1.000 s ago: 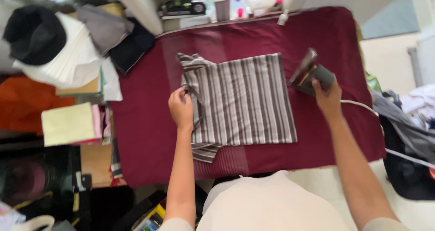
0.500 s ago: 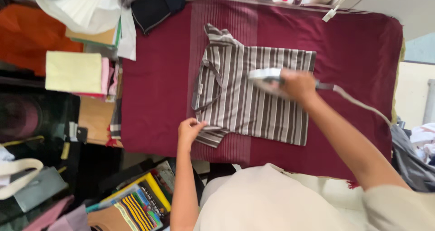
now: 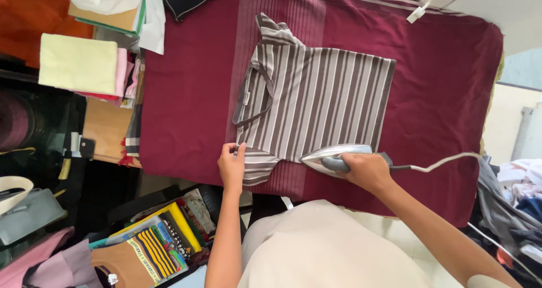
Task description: The person irons a light yellow cloth, then a brown and blue striped shirt, and finally a striped tank top on a maroon ironing board. They use an electric iron to smooth the fabric and fold each item after ironing.
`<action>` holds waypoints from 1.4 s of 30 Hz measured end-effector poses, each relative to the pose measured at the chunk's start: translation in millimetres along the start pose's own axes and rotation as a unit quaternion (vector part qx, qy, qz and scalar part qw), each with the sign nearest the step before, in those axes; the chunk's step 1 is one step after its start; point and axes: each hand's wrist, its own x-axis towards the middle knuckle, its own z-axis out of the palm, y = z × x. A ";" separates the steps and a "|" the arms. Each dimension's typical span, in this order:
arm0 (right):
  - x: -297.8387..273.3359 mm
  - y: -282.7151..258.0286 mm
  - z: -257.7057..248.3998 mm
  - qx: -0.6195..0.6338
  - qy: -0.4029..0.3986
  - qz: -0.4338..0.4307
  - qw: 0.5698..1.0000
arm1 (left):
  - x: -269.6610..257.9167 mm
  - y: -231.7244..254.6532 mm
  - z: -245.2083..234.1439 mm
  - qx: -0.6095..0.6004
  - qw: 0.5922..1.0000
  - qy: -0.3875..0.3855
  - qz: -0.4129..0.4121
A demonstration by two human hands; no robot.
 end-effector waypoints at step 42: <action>186.0 -59.7 -44.8 0.015 0.030 0.216 0.976 | 252.8 55.1 77.0 -0.218 0.958 -0.177 0.054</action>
